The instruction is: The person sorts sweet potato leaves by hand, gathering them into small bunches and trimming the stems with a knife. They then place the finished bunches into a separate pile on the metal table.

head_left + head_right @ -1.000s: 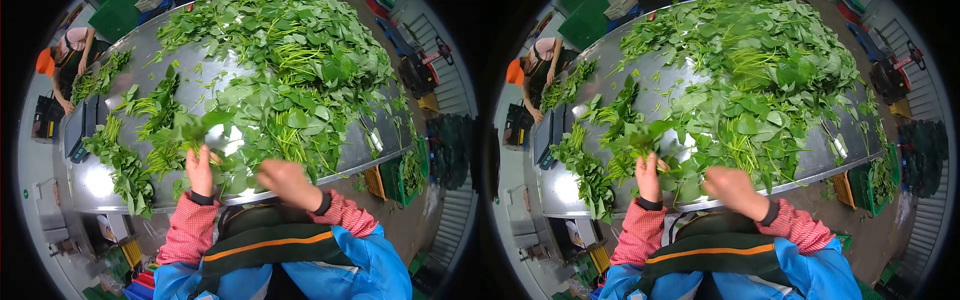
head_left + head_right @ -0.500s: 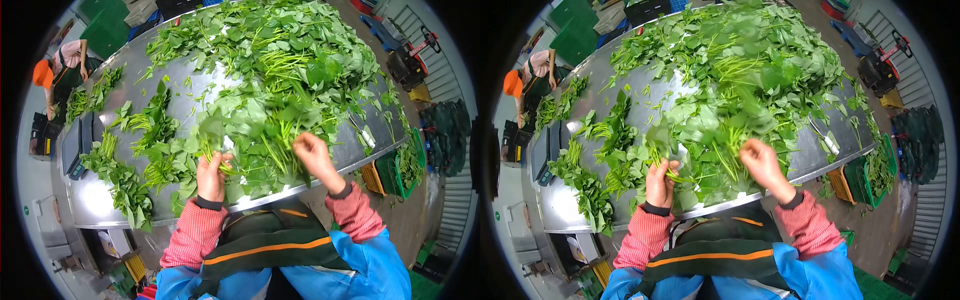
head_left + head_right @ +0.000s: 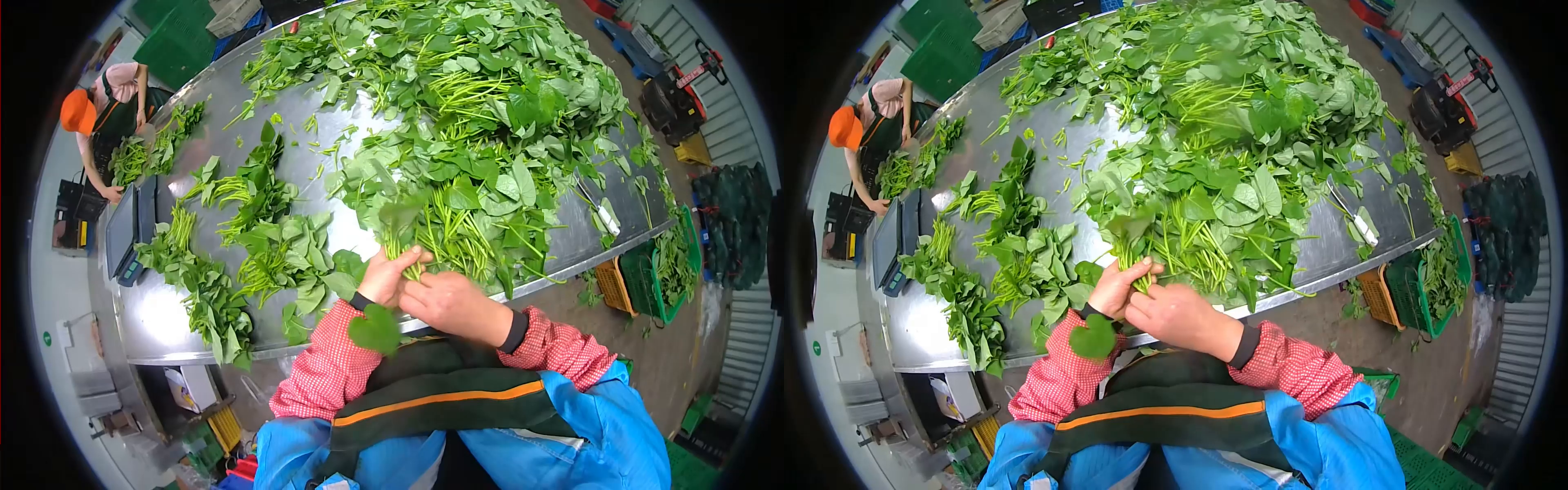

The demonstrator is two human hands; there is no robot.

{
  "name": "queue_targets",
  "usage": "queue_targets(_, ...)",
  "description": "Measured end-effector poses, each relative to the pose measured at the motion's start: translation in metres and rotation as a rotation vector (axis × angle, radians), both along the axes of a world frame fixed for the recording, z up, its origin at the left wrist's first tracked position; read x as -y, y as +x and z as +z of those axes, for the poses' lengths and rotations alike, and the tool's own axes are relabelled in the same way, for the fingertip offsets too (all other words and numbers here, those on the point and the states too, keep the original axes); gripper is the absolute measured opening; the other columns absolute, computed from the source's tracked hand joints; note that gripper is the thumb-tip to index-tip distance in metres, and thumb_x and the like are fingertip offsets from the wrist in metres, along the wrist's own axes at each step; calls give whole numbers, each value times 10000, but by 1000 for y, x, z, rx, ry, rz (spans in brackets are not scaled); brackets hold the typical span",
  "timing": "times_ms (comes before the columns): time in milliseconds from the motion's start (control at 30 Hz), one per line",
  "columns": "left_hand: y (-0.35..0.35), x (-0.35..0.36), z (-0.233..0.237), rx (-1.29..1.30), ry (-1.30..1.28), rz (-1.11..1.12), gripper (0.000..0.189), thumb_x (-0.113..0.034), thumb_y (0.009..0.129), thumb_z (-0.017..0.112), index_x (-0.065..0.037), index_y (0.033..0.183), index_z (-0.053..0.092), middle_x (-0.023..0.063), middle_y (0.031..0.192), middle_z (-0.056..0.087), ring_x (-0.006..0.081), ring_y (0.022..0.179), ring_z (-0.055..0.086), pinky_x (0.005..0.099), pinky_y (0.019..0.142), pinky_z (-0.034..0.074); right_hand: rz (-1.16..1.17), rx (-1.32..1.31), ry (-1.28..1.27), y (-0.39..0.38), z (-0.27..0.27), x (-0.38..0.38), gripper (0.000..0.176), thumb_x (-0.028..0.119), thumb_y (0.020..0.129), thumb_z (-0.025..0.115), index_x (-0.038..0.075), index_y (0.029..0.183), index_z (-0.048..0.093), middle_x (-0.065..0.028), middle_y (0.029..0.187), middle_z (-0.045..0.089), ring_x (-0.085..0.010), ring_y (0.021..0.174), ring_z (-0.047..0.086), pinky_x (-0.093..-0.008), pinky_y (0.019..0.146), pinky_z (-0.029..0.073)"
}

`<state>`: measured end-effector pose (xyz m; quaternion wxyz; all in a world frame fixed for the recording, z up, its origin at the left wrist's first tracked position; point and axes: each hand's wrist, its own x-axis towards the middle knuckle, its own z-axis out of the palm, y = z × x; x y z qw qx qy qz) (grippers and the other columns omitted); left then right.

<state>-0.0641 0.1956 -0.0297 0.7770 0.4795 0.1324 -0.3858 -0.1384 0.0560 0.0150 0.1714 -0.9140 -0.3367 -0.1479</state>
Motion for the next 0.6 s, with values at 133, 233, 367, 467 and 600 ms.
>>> queue_targets(133, 7, -18, -14, 1, -34, 170, 178, -150, 924, 626, -27, 1044, 579, 97, 928, 680, 143, 746, 618, 273, 673, 511, 197, -130, 185, -25, 14, -14, 107, 178, 774, 574, 108, 855, 570, -31, 744, 495, -160, 674, 569, -298, 521, 460)
queue_targets(233, 9, -27, 0, -11, -89, 221, 149, -120, 934, 602, -35, 1053, 571, 108, 956, 679, 163, 797, 645, 285, 729, 531, -238, -493, 774, -25, 12, -1, 105, 121, 880, 567, 30, 927, 590, -57, 762, 586, -167, 646, 583, -281, 562, 453)
queue_targets(367, 3, -36, -2, -22, -83, 222, 157, -97, 931, 598, -22, 1062, 554, 108, 948, 672, 178, 790, 644, 279, 727, 532, -562, -786, 1090, -3, -7, 19, 143, 107, 929, 535, -17, 976, 588, -41, 744, 607, -100, 613, 538, -256, 577, 432)
queue_targets(467, -2, -40, -8, -17, -149, 209, 161, -81, 927, 596, -22, 1068, 544, 92, 913, 660, 173, 767, 634, 268, 719, 528, -590, -840, 1153, 15, -29, 11, 150, 115, 929, 528, -18, 969, 586, -9, 722, 570, -64, 626, 516, -240, 558, 416)
queue_targets(600, -6, -34, -6, -53, -196, 153, 171, -61, 918, 601, -38, 1076, 541, 68, 860, 637, 161, 741, 618, 259, 694, 521, -749, -1458, 1307, 50, -31, -2, 273, 259, 922, 590, -7, 981, 594, -7, 683, 548, -71, 597, 498, -230, 535, 397)
